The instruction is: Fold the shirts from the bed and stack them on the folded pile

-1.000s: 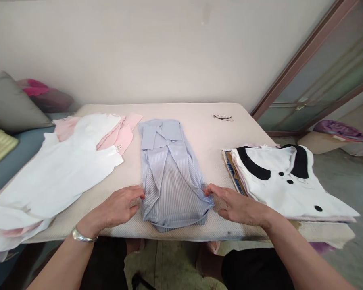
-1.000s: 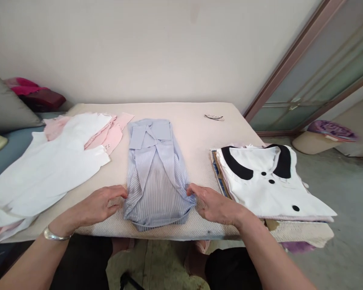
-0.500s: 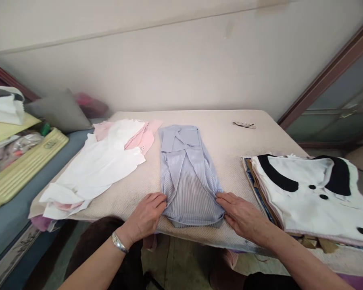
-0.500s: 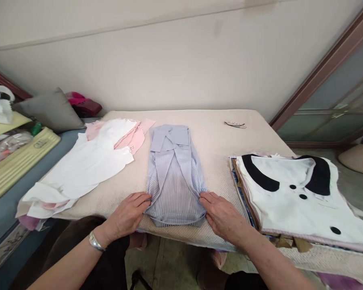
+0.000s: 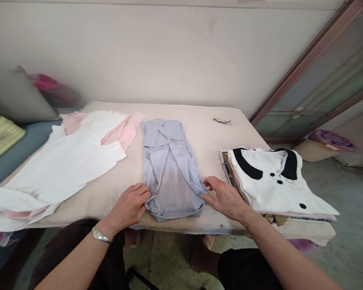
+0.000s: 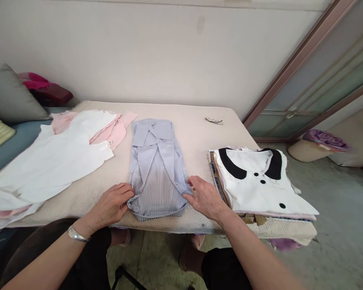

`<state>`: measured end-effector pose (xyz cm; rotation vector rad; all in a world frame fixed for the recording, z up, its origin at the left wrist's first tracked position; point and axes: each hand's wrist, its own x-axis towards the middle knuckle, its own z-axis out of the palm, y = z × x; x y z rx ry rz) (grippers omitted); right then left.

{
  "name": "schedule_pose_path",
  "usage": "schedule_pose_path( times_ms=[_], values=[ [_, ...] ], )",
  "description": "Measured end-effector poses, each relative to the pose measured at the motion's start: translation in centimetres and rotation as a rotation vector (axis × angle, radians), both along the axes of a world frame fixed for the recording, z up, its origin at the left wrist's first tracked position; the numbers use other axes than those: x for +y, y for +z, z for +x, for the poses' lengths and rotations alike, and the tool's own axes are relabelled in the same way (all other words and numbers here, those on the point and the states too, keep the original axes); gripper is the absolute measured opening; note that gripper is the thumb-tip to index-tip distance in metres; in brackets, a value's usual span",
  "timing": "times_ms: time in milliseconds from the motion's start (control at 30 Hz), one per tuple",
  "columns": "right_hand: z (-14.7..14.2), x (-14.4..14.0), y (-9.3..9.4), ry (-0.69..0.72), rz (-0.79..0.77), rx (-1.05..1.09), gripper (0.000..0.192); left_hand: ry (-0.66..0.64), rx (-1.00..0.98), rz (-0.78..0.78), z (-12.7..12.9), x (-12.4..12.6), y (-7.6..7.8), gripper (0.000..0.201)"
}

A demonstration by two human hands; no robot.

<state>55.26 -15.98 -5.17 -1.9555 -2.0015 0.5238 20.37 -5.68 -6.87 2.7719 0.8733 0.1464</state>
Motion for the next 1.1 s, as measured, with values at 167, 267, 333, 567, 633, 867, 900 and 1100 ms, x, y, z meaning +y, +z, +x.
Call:
schedule_pose_path(
  times_ms=[167, 267, 333, 567, 633, 867, 900, 1100],
  values=[
    [-1.5, 0.7, -0.3, 0.044, -0.013, -0.289, 0.012, -0.006, 0.030, 0.006, -0.1, 0.3, -0.1, 0.024],
    [-1.7, 0.8, -0.1, 0.059, 0.029, -0.291, 0.017, -0.019, 0.025, 0.005, -0.2, 0.4, -0.1, 0.024],
    [-1.8, 0.8, -0.1, 0.088, 0.032, -0.268, 0.017, -0.025, 0.005, 0.005, -0.2, 0.4, -0.1, 0.024],
    [-1.3, 0.0, -0.8, 0.247, -0.062, -0.227, 0.029, -0.022, -0.055, -0.009, -0.3, 0.4, -0.2, 0.030],
    [-1.3, -0.6, -0.8, 0.270, -0.043, -0.227, 0.040, -0.018, -0.048, -0.021, -0.3, 0.3, -0.2, 0.032],
    [-2.4, -0.7, -1.2, 0.297, 0.049, -0.349, 0.025, -0.021, -0.039, -0.034, -0.4, 0.4, -0.1, 0.028],
    [-2.4, -0.4, -1.3, 0.301, 0.060, -0.362, 0.022, -0.026, -0.045, -0.033, -0.3, 0.4, -0.1, 0.026],
    [-2.2, 0.9, -1.3, 0.315, 0.103, -0.280, 0.022, -0.030, -0.145, -0.090, -0.1, 0.7, -0.4, 0.029]
  ],
)
